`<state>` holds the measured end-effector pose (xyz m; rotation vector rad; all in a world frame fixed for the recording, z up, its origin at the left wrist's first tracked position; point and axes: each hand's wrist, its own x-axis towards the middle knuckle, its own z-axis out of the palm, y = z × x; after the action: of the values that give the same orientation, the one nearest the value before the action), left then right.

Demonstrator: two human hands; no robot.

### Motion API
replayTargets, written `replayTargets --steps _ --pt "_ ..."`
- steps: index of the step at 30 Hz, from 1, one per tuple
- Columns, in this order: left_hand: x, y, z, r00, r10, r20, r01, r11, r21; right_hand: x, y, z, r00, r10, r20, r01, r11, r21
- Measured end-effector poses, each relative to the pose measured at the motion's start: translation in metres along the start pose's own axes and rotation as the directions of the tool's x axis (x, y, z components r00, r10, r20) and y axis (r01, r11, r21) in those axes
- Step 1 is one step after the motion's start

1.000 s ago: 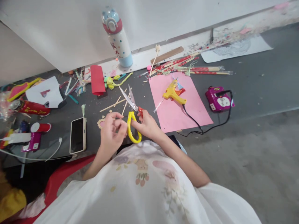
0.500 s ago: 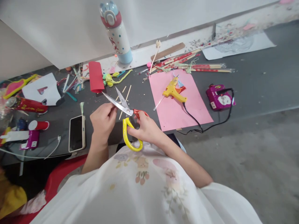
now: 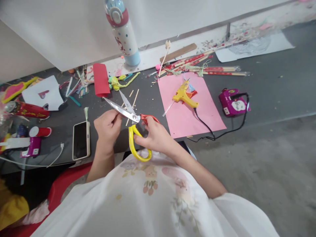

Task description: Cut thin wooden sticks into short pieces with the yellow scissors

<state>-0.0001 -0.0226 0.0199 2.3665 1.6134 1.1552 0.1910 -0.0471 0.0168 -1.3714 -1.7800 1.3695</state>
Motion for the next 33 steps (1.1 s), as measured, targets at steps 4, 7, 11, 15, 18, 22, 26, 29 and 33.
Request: replayTargets --steps 4,7,11,15,18,22,26,29,33 --pt "0.0004 -0.0008 0.0003 1.000 -0.014 0.014 0.013 0.999 0.041 -0.0006 -0.0009 -0.0002 1.000 -0.012 0.011 0.012 1.000 0.023" --pt "0.0008 -0.0001 0.0007 1.000 -0.022 0.019 0.021 0.998 0.054 -0.0009 -0.0005 0.0000 1.000 -0.025 0.013 0.024 0.999 0.040" --pt "0.0007 0.0024 0.0002 1.000 -0.020 0.023 0.018 0.998 0.055 -0.0005 -0.0001 0.0001 1.000 -0.018 0.008 0.018 0.999 0.048" --pt "-0.0003 0.0040 -0.0014 0.999 -0.030 0.035 0.028 0.998 0.059 -0.0004 0.0000 0.0001 1.000 -0.001 0.018 0.000 0.999 0.054" --pt "-0.0008 0.0036 -0.0021 0.999 -0.028 0.039 0.026 0.998 0.055 -0.0008 -0.0003 -0.0002 0.999 0.015 0.032 -0.017 0.998 0.055" --pt "-0.0009 0.0029 -0.0021 1.000 -0.005 0.027 0.004 0.999 0.047 -0.0008 -0.0012 -0.0004 0.999 0.021 0.047 -0.023 0.999 0.045" --pt "-0.0008 0.0040 -0.0023 0.999 -0.014 0.036 0.012 0.999 0.037 -0.0008 -0.0022 0.0000 0.999 0.014 0.041 -0.016 0.999 0.047" --pt "-0.0012 0.0045 -0.0026 0.999 -0.029 0.044 0.027 0.999 0.044 -0.0011 -0.0030 0.0000 0.999 0.023 0.045 -0.026 0.998 0.048" --pt "-0.0025 0.0035 -0.0024 0.999 -0.025 0.044 0.023 0.998 0.053 -0.0015 -0.0028 0.0003 0.998 0.026 0.051 -0.028 0.999 0.047"
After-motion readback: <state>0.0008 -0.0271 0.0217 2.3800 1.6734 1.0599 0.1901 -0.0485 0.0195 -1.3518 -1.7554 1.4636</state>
